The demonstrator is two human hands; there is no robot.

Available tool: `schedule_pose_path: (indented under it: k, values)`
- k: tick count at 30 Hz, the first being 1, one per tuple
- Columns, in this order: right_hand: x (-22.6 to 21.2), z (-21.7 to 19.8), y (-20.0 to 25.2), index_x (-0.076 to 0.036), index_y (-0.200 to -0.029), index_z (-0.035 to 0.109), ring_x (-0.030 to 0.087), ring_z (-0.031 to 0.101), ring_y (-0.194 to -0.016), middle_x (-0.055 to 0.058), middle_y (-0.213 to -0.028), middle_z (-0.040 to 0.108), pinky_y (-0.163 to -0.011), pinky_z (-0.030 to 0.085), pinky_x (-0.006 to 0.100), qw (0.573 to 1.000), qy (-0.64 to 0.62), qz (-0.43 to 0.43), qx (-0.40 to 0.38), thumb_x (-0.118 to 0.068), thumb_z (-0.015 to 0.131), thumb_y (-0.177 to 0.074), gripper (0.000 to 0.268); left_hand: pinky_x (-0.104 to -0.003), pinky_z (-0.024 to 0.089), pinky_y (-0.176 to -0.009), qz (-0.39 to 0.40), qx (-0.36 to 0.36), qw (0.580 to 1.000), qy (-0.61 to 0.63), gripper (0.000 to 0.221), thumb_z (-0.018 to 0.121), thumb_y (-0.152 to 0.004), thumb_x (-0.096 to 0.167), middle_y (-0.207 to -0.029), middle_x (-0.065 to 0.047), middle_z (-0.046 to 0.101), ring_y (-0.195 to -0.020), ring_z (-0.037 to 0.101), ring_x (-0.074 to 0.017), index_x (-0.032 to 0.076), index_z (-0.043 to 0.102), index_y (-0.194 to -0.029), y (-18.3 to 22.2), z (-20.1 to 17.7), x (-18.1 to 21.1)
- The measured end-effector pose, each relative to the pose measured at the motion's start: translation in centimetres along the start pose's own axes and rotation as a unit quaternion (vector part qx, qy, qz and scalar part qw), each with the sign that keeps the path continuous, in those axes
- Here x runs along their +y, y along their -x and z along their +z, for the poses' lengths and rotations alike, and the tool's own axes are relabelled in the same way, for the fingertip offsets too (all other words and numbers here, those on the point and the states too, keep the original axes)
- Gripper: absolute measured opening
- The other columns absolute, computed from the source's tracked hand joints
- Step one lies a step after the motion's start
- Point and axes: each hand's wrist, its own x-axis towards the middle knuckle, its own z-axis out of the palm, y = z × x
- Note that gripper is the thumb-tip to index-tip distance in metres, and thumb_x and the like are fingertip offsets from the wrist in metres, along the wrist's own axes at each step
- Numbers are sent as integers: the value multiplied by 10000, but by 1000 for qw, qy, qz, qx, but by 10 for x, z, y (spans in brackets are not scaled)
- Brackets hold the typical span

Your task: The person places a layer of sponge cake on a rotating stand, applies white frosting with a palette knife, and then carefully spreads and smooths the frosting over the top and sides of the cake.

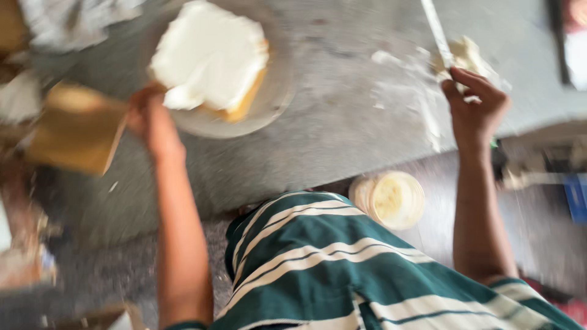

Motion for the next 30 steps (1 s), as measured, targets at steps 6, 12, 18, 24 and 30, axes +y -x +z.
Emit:
schedule_pose_path:
  k: [6,12,18,24,30]
  values:
    - [104,-48,36,-173,-1178,807,128,620,-682,30,-1067,808,-559,450,274,966,148,197,77,-88,791,-969,226,-387,571,-1019,45,-39,998,11,186,714,-992,203,-1124,-77,699,-1083,673,-191,35,680,-1062,-1,1,9]
    - [191,-24,90,-160,-1112,831,188,673,-800,62,-999,785,-694,542,350,938,331,73,76,-109,807,-912,208,-319,427,-785,6,16,998,-63,275,777,-1040,280,-1000,-19,617,-922,568,-133,56,626,-988,-4,-6,8]
    - [180,-8,102,-45,-1229,749,127,562,-599,98,-979,759,-535,413,285,934,-77,347,31,-71,708,-966,267,-355,484,-944,44,11,999,-29,249,780,-1053,185,-1024,-22,587,-994,545,-146,41,590,-982,-11,-24,-17]
    - [86,3,60,45,-1289,668,101,555,-611,115,-1048,755,-496,391,223,889,-323,302,-121,-51,635,-1022,285,-363,496,-1004,77,2,997,21,117,688,-957,93,-1063,-46,639,-1013,578,-169,41,631,-1045,-1,-9,-22]
    - [-30,22,-14,38,-1303,693,120,683,-814,165,-1200,742,-648,541,236,940,-219,-2,-261,15,682,-1060,244,-224,328,-509,79,0,997,-13,239,684,-1018,320,-783,65,587,-603,442,-21,84,675,-989,25,15,2]
